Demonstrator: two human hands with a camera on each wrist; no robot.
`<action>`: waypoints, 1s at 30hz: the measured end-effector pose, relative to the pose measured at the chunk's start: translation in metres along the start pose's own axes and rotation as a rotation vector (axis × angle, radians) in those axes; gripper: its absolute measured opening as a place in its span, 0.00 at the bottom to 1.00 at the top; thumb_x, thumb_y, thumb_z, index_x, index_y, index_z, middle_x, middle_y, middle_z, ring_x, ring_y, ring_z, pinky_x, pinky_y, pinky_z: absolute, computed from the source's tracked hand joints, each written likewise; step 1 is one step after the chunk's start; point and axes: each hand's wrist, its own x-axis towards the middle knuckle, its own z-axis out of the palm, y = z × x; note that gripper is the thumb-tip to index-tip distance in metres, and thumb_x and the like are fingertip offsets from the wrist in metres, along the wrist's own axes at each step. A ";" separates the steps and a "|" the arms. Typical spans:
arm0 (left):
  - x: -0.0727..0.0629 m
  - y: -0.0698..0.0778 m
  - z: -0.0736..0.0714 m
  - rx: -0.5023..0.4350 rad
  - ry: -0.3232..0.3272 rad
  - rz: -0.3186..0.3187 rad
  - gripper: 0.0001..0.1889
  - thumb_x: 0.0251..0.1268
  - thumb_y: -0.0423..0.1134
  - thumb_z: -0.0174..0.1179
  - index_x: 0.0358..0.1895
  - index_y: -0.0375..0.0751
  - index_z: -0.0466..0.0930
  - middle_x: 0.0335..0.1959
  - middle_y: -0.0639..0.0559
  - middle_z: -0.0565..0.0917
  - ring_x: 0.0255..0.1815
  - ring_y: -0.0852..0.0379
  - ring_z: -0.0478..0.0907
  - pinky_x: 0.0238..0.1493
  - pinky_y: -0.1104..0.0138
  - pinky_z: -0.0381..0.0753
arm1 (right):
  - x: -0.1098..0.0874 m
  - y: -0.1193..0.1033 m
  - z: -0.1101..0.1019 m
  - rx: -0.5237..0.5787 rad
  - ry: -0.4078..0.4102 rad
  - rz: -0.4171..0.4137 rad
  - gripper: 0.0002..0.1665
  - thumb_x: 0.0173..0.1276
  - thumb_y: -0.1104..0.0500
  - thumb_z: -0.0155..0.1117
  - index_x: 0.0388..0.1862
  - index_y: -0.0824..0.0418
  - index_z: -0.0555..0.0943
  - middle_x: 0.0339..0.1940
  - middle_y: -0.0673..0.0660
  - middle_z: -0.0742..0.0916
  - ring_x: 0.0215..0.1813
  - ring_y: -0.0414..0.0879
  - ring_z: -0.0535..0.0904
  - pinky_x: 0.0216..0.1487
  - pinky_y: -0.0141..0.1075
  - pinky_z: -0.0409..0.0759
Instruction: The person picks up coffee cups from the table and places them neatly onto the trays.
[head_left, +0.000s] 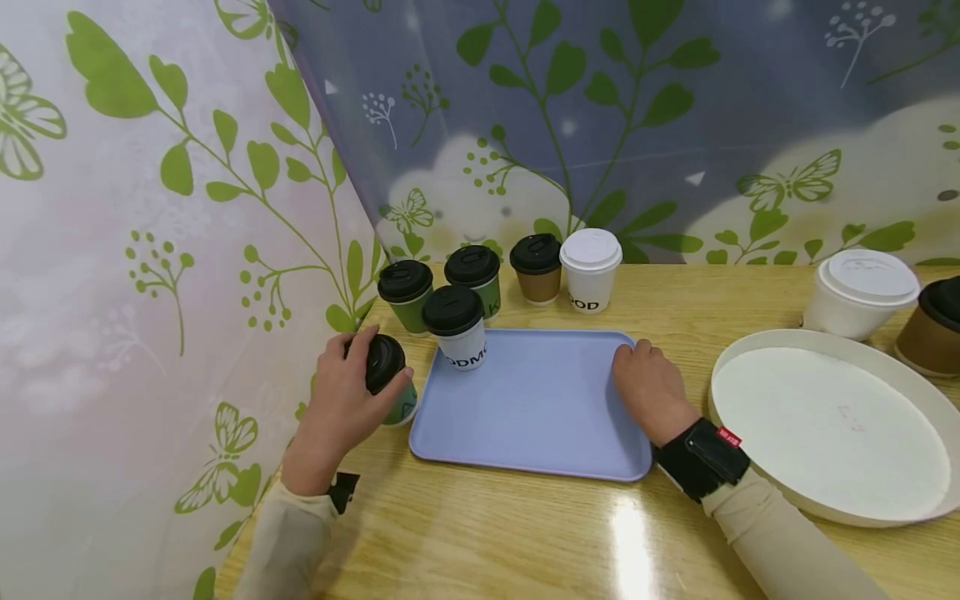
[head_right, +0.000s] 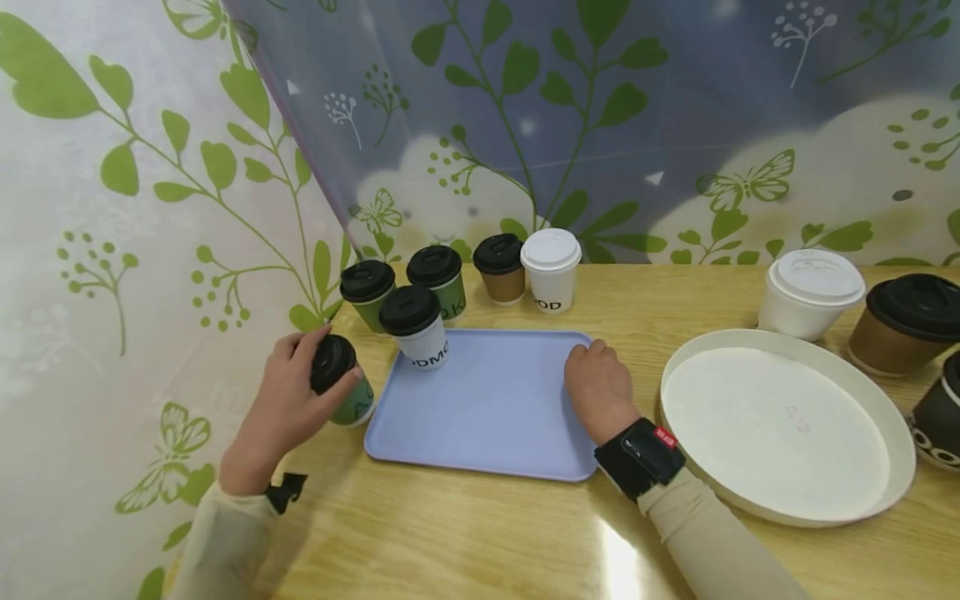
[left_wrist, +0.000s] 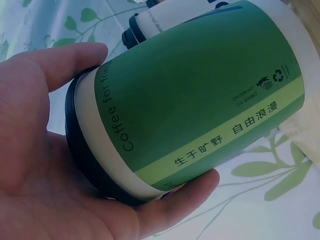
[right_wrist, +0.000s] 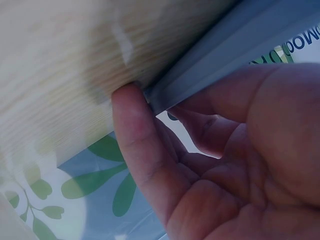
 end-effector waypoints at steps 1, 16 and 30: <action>0.000 0.001 0.000 0.001 0.000 0.002 0.40 0.70 0.50 0.67 0.78 0.36 0.62 0.71 0.24 0.61 0.68 0.23 0.62 0.62 0.32 0.68 | 0.000 0.000 0.000 -0.003 -0.006 -0.001 0.08 0.73 0.76 0.52 0.31 0.78 0.73 0.28 0.71 0.77 0.32 0.64 0.80 0.28 0.54 0.83; 0.003 0.012 0.004 0.012 0.013 0.061 0.39 0.70 0.49 0.68 0.77 0.36 0.64 0.70 0.26 0.63 0.68 0.27 0.65 0.62 0.35 0.70 | 0.001 0.001 0.001 -0.011 -0.011 -0.007 0.08 0.72 0.76 0.53 0.31 0.78 0.73 0.27 0.71 0.76 0.31 0.64 0.80 0.27 0.54 0.83; 0.005 0.023 0.009 0.000 0.045 0.127 0.38 0.68 0.48 0.69 0.75 0.34 0.67 0.68 0.27 0.66 0.66 0.29 0.66 0.60 0.38 0.73 | 0.000 -0.001 -0.002 -0.009 -0.030 0.001 0.07 0.73 0.76 0.52 0.33 0.79 0.74 0.28 0.71 0.77 0.32 0.64 0.81 0.28 0.54 0.83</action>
